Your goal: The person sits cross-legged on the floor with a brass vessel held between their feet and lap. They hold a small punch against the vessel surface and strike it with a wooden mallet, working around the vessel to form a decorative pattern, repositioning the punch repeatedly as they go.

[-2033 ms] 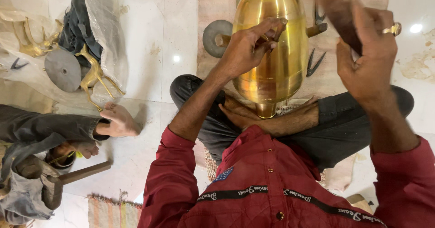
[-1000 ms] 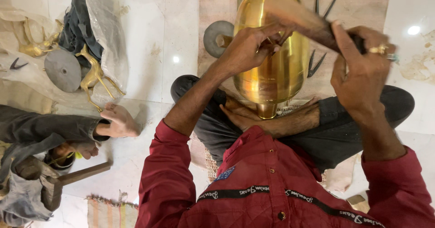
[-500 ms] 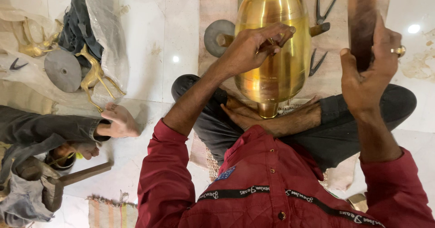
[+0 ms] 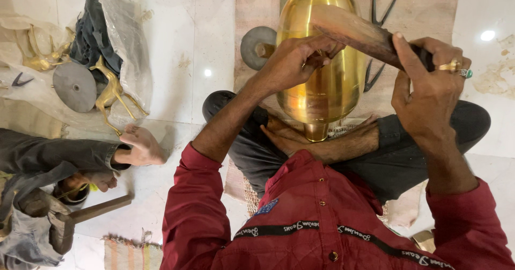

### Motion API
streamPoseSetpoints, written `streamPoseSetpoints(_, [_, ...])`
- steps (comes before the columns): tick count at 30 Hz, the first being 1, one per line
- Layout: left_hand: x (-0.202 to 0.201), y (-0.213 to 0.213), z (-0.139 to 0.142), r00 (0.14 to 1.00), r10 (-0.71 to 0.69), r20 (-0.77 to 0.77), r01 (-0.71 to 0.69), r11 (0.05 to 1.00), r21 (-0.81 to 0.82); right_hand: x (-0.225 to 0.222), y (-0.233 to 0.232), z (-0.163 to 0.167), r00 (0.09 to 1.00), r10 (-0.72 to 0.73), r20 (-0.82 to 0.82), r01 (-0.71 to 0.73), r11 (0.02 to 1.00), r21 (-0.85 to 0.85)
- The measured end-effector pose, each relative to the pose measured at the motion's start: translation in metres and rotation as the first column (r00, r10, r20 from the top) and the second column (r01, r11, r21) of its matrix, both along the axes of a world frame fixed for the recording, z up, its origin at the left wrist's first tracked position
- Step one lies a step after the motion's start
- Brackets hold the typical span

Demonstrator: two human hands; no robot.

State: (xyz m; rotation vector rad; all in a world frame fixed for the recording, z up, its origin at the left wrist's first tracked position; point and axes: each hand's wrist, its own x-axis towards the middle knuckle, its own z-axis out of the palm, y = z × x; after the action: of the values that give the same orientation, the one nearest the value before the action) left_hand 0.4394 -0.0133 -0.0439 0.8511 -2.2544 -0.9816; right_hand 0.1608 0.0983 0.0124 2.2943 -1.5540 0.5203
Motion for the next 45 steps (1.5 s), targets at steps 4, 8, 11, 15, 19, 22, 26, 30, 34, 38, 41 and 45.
streamPoseSetpoints(4, [-0.022, 0.013, 0.021, 0.999, 0.008, -0.044, -0.008, 1.000, 0.006, -0.006, 0.014, 0.009, 0.853, 0.020, 0.521, -0.077, 0.993, 0.088])
streamPoseSetpoints(8, [-0.011, 0.044, 0.047, 0.998, -0.006, -0.062, 0.006, 1.000, 0.012, -0.001, 0.046, 0.019, 0.887, -0.041, 0.460, -0.022, 0.991, 0.131])
streamPoseSetpoints(11, [-0.007, 0.054, 0.063, 0.998, -0.015, -0.065, 0.014, 1.000, -0.021, 0.000, 0.057, 0.030, 0.892, -0.061, 0.449, -0.022, 0.984, 0.177])
streamPoseSetpoints(15, [-0.020, 0.054, 0.074, 1.000, -0.022, -0.004, 0.022, 0.999, 0.044, -0.010, 0.060, 0.040, 0.953, -0.028, 0.302, 0.004, 0.997, 0.081])
streamPoseSetpoints(19, [-0.041, 0.056, 0.074, 0.999, -0.026, -0.045, 0.029, 0.998, 0.064, -0.027, 0.064, 0.039, 0.669, -0.080, 0.739, -0.055, 0.986, 0.157])
streamPoseSetpoints(22, [-0.050, 0.059, 0.072, 0.995, -0.037, -0.096, 0.046, 0.994, 0.095, -0.039, 0.070, 0.042, 0.710, -0.071, 0.700, -0.028, 0.991, 0.129])
streamPoseSetpoints(26, [-0.046, 0.051, 0.065, 0.954, 0.084, -0.288, 0.011, 0.950, 0.313, -0.038, 0.078, 0.044, 0.662, -0.127, 0.738, -0.025, 0.981, 0.191])
streamPoseSetpoints(30, [-0.034, 0.035, 0.053, 0.846, 0.240, -0.476, 0.034, 0.867, 0.497, -0.039, 0.074, 0.035, 0.710, -0.134, 0.691, -0.039, 0.973, 0.228])
streamPoseSetpoints(34, [-0.043, 0.028, 0.041, 0.841, 0.130, -0.525, 0.094, 0.921, 0.378, -0.048, 0.070, 0.018, 0.611, -0.235, 0.756, -0.041, 0.944, 0.327])
streamPoseSetpoints(38, [-0.050, 0.027, 0.034, 0.914, 0.085, -0.396, 0.054, 0.944, 0.326, -0.047, 0.072, 0.006, 0.735, -0.226, 0.639, -0.016, 0.937, 0.350])
streamPoseSetpoints(41, [-0.050, 0.023, 0.034, 0.963, 0.046, -0.265, 0.025, 0.966, 0.256, -0.040, 0.071, 0.006, 0.797, -0.191, 0.573, 0.000, 0.949, 0.316])
streamPoseSetpoints(45, [-0.044, 0.019, 0.034, 0.991, 0.036, -0.132, -0.014, 0.986, 0.164, -0.031, 0.071, 0.010, 0.880, -0.258, 0.399, 0.090, 0.916, 0.392])
